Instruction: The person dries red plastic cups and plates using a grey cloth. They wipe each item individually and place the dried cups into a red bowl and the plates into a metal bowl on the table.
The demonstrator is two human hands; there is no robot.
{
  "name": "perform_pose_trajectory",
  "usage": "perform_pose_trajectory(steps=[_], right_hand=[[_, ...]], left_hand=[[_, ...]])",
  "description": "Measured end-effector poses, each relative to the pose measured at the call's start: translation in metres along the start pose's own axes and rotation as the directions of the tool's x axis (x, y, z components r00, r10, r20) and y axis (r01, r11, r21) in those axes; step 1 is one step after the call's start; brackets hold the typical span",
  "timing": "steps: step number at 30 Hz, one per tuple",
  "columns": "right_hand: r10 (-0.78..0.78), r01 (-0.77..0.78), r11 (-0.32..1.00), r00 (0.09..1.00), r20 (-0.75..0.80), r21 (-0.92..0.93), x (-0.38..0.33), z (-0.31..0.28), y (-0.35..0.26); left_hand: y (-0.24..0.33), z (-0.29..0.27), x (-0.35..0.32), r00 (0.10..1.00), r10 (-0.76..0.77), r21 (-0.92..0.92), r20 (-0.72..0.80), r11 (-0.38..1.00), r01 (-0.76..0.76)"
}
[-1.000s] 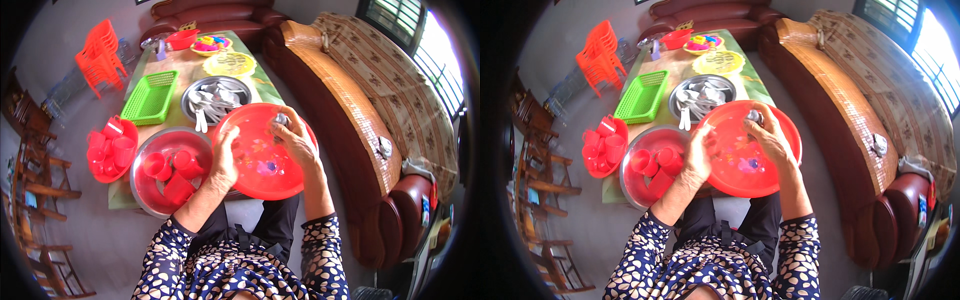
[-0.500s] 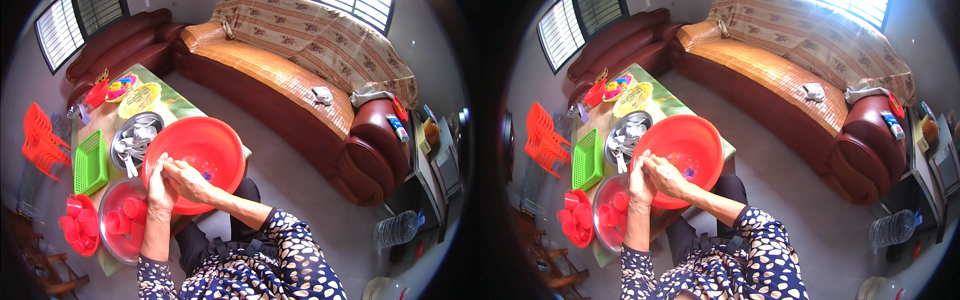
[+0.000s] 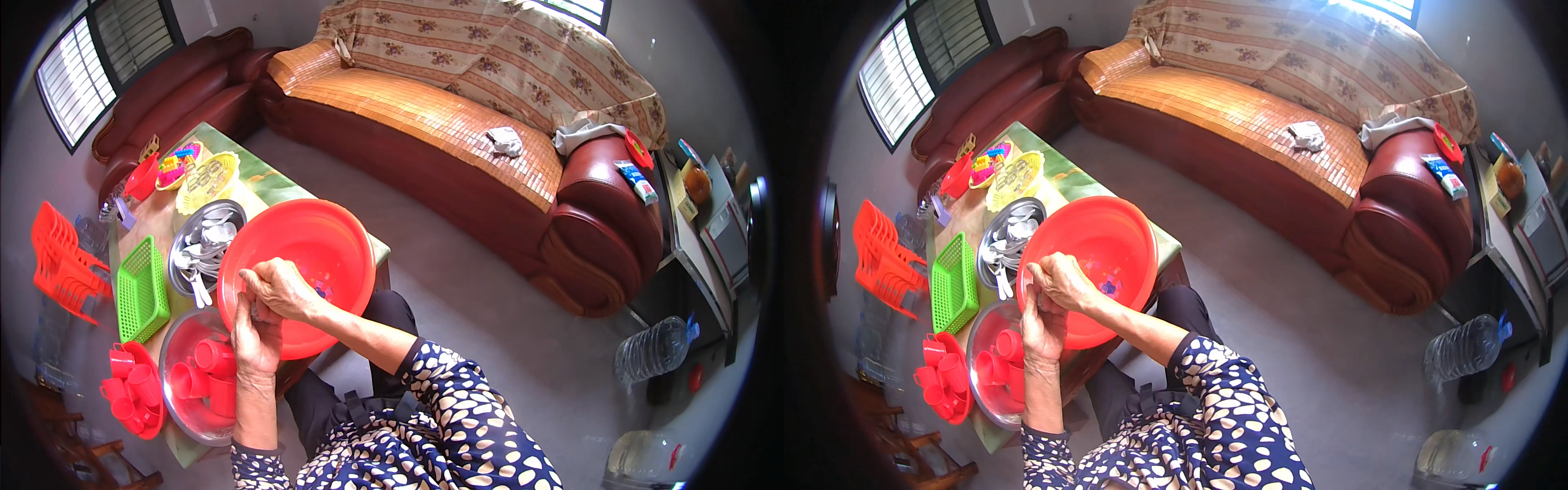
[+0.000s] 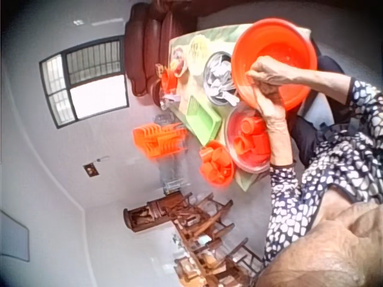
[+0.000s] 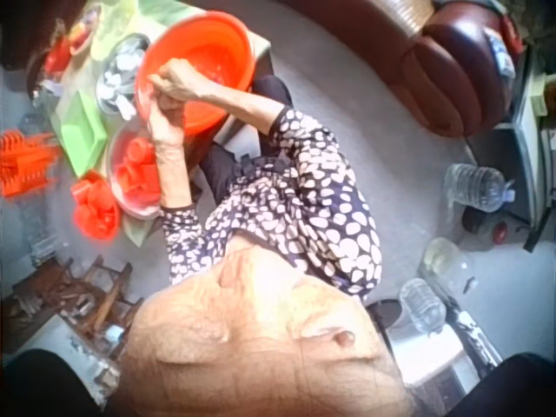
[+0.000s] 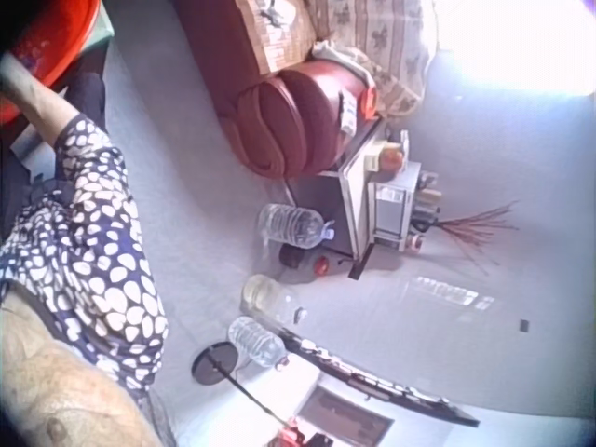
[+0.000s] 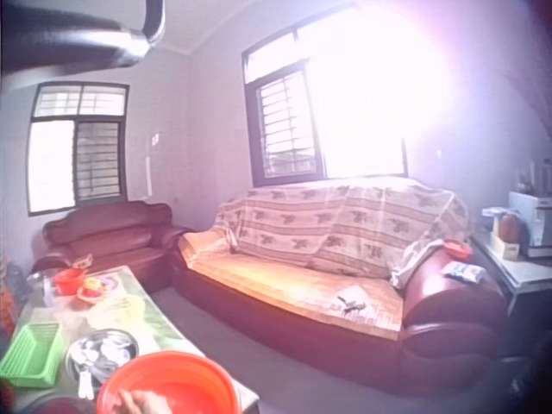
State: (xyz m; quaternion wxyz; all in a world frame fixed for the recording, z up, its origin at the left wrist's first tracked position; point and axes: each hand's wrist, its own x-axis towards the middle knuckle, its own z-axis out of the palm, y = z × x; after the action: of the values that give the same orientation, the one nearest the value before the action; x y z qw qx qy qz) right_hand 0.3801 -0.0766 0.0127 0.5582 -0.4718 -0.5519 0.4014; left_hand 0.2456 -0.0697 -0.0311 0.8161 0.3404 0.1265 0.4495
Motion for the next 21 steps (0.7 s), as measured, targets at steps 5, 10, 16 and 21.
perform_pose_trajectory(steps=[5,10,16,21], right_hand=[[-0.519,0.304,0.729,0.83,-0.206,-0.613,-0.006,0.018,0.012],[-0.458,0.42,0.867,0.884,-0.095,-0.27,-0.016,0.023,0.021],[-0.369,0.346,0.929,0.893,-0.256,-0.132,-0.021,0.009,0.009],[-0.366,0.379,0.925,0.88,-0.303,-0.016,-0.02,-0.007,0.006]], left_hand=[[0.005,0.055,0.005,0.932,0.145,0.122,-0.333,0.986,-0.11],[0.015,0.017,0.018,0.901,0.376,0.34,-0.215,0.894,-0.292],[0.007,0.042,0.009,0.856,0.505,0.682,-0.107,0.664,-0.306],[0.003,0.042,0.004,0.91,0.408,0.806,-0.075,0.562,-0.186]])
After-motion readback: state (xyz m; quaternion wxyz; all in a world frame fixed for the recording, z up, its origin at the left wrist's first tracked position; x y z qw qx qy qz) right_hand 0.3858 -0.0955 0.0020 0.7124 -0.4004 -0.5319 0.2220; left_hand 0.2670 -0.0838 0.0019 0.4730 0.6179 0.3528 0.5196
